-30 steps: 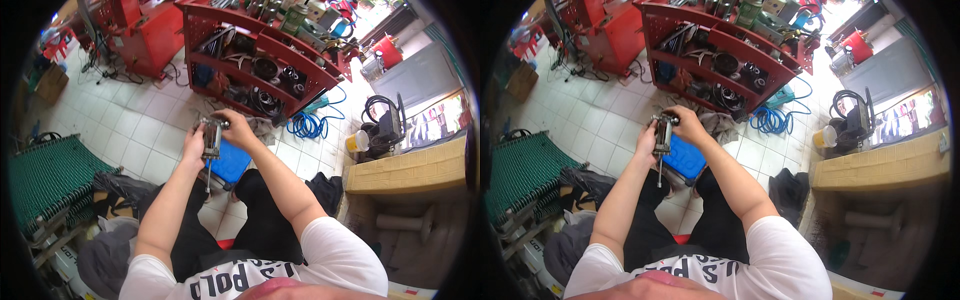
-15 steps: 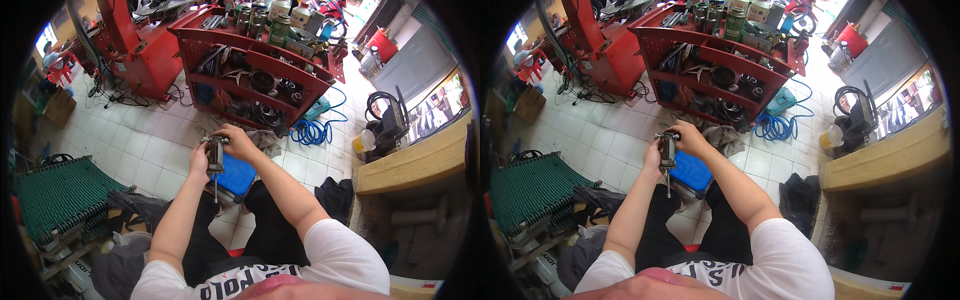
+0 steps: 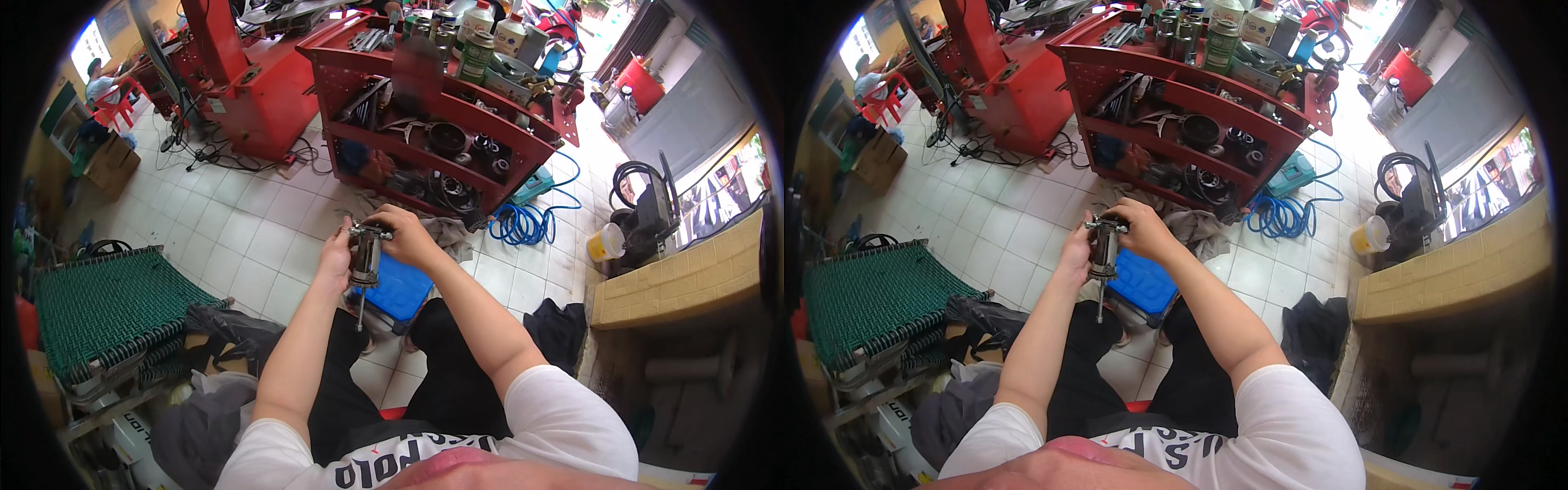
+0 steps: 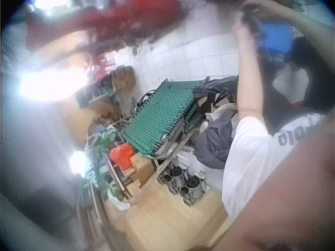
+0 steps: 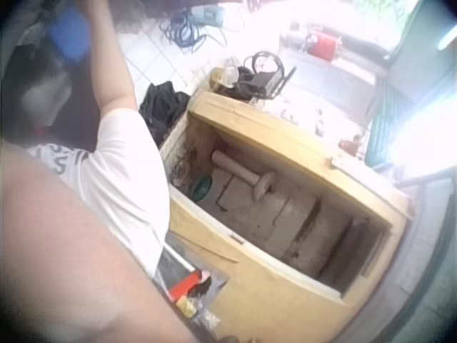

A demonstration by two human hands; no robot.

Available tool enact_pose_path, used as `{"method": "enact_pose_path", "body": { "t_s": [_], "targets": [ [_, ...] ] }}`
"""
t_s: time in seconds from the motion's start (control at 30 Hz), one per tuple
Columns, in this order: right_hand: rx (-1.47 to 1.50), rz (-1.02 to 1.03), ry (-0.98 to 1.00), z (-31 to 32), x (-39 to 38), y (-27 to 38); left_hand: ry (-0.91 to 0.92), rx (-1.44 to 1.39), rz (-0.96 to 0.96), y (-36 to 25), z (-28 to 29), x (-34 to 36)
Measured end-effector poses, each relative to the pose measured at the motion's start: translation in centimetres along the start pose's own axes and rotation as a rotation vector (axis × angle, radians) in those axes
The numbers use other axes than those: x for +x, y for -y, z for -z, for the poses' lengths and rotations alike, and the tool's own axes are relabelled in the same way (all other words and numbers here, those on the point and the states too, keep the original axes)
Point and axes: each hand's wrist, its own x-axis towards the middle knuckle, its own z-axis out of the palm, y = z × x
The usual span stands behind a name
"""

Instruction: The person holds a metal motorcycle component and uses a thin tool to press down on a spring-loaded part while turning a fastener by hand.

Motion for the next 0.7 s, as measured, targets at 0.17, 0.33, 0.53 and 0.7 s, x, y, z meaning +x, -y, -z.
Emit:
{"method": "enact_pose_path", "body": {
  "t_s": [0.17, 0.33, 0.53, 0.7],
  "targets": [
    [0.091, -0.051, -0.043, 0.1, -0.1, 0.0, 0.053, -0.046, 0.001, 0.1, 0.2, 0.4],
    [0.195, -0.101, -0.043, 0.4, -0.1, 0.7, 0.101, -0.174, 0.053, -0.7, -0.7, -0.6],
    [0.124, -0.012, -0.081, -0.3, 0.1, -1.3, 0.069, -0.049, -0.048, 0.1, -0.3, -0.2],
    [0.143, -0.033, -0.104, -1.0, -0.3, -1.6, 0.127, -0.172, -0.065, -0.2, -0.7, -0.5]
  ]
}}
